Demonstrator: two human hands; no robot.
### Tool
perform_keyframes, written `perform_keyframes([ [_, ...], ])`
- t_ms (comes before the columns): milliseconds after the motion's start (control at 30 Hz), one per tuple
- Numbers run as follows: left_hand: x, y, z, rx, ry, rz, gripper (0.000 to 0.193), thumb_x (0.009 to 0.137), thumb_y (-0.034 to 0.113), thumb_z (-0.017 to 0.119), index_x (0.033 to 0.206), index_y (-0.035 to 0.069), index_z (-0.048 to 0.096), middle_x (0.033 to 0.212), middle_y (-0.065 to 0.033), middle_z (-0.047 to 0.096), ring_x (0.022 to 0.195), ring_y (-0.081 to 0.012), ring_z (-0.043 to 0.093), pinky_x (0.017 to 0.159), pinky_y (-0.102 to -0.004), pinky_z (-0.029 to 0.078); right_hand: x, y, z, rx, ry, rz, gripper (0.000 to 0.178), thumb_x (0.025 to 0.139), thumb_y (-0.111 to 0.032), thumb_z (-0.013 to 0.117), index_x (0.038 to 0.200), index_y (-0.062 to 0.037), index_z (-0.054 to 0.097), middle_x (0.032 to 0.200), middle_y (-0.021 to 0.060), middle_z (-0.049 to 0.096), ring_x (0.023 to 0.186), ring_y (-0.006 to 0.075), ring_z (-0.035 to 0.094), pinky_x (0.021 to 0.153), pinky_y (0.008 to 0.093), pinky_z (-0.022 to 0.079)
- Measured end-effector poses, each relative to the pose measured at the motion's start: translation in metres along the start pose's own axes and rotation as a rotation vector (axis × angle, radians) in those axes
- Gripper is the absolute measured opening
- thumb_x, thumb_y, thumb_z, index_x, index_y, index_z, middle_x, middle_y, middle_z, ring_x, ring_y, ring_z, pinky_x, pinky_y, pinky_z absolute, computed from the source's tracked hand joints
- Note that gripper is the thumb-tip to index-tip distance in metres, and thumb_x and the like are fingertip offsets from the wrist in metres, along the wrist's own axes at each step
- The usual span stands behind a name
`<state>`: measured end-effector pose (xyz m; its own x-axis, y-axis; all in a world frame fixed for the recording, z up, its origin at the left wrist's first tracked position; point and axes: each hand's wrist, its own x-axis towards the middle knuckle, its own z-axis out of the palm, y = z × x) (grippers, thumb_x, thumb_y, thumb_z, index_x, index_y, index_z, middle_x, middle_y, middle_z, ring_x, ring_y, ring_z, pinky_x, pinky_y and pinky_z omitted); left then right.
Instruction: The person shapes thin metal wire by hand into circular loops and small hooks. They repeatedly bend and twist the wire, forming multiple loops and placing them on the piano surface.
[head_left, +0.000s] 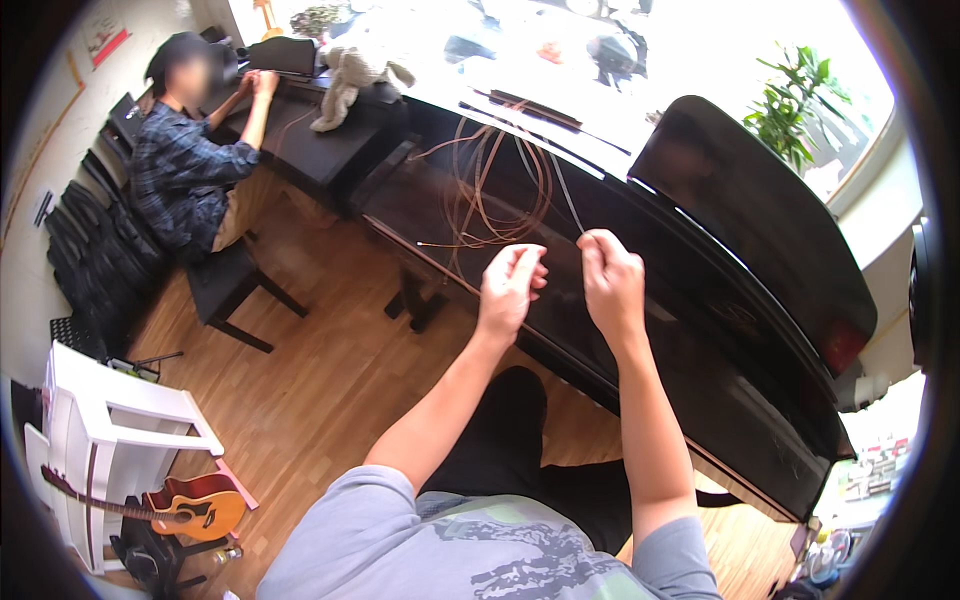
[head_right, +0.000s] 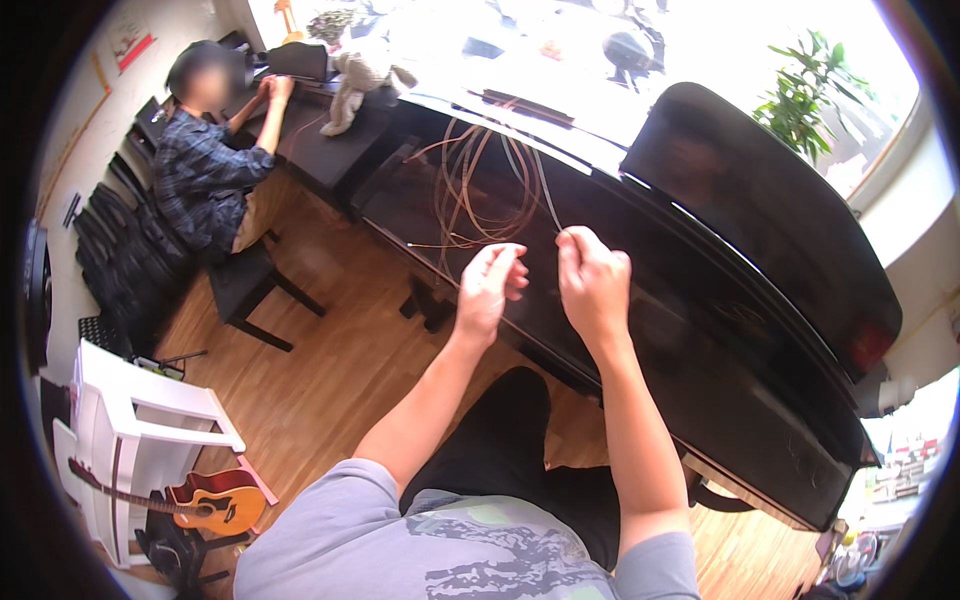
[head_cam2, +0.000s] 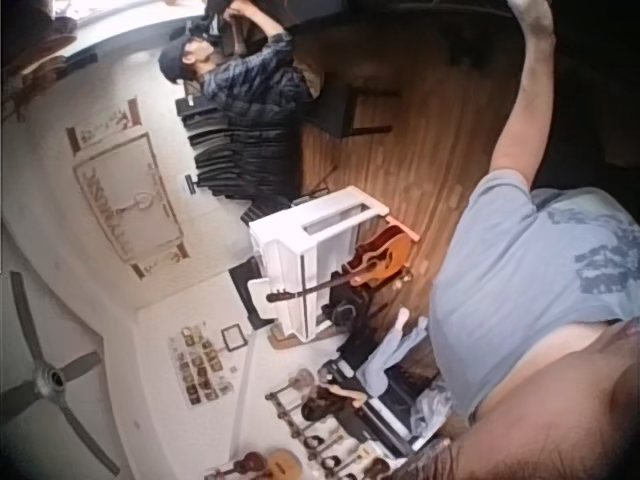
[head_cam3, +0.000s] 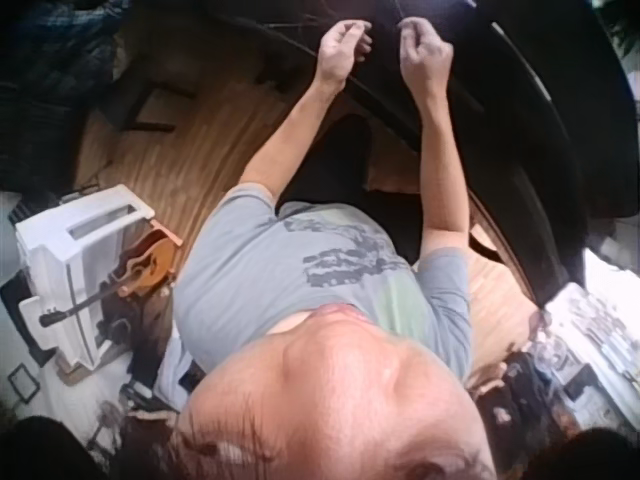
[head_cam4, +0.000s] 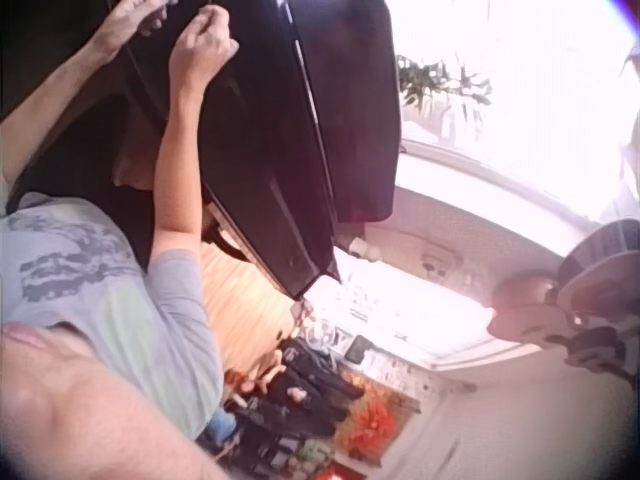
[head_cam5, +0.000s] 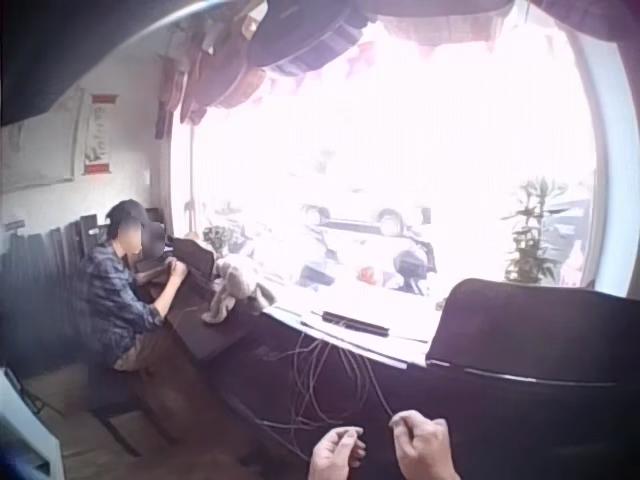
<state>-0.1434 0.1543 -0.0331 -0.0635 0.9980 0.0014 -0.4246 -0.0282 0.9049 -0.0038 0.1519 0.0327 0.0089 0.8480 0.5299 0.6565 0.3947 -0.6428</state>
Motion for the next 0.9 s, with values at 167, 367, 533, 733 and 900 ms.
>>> perform_keyframes([
  [167, 0.018, 0.015, 0.03, -0.037, -0.256, -0.08, 0.036, 0.1, 0.034, 0.044, 0.115, 0.005, 0.06, 0.093, -0.0046, 0.067, 0.079, -0.0115, 0.063, 0.067, -0.0253, 0.049, -0.043, -0.014, -0.019, 0.173, 0.068, 0.121, 0.014, 0.094, -0.006, 0.05, 0.087, 0.0011, 0.06, 0.054, 0.0041, 0.044, 0.048, 0.0086, 0.038, 0.046, 0.028, 0.03],
  [367, 0.032, 0.021, 0.059, -0.139, -0.371, -0.099, 0.037, 0.102, 0.034, 0.041, 0.115, 0.003, 0.055, 0.076, -0.0032, 0.062, 0.065, -0.0106, 0.059, 0.055, -0.0233, 0.047, -0.087, -0.024, -0.03, 0.1, -0.027, 0.234, 0.014, 0.094, -0.01, 0.052, 0.091, -0.0013, 0.063, 0.066, 0.0083, 0.057, 0.062, 0.0181, 0.048, 0.066, 0.0323, 0.04],
  [533, 0.006, 0.012, 0.06, -0.218, -0.359, -0.031, 0.024, 0.101, 0.021, 0.04, 0.095, 0.002, 0.053, 0.057, 0.0044, 0.038, 0.043, -0.0038, 0.034, 0.039, -0.0203, 0.035, -0.101, -0.029, -0.042, -0.047, -0.099, 0.056, 0.012, 0.09, -0.01, 0.057, 0.094, -0.0025, 0.065, 0.083, 0.0119, 0.064, 0.084, 0.0263, 0.057, 0.077, 0.0343, 0.042],
  [733, -0.035, 0.012, 0.055, -0.267, -0.284, -0.082, 0.023, 0.102, 0.023, 0.04, 0.091, 0.007, 0.052, 0.059, 0.0058, 0.036, 0.045, -0.0027, 0.033, 0.039, -0.0195, 0.03, -0.053, 0.003, -0.04, 0.455, -0.001, 0.269, 0.028, 0.097, -0.025, 0.053, 0.102, 0.0014, 0.063, 0.084, 0.0048, 0.062, 0.077, 0.0129, 0.056, 0.073, 0.0287, 0.045],
  [900, -0.035, -0.003, 0.058, 0.069, -0.358, 0.133, 0.027, 0.101, 0.022, 0.04, 0.084, 0.006, 0.054, 0.062, 0.0037, 0.044, 0.05, -0.0057, 0.038, 0.047, -0.0227, 0.034, 0.004, 0.013, -0.02, 0.95, -0.248, 0.562, 0.026, 0.096, -0.027, 0.055, 0.099, -0.0032, 0.064, 0.073, 0.0031, 0.062, 0.061, 0.0101, 0.056, 0.057, 0.0244, 0.046],
])
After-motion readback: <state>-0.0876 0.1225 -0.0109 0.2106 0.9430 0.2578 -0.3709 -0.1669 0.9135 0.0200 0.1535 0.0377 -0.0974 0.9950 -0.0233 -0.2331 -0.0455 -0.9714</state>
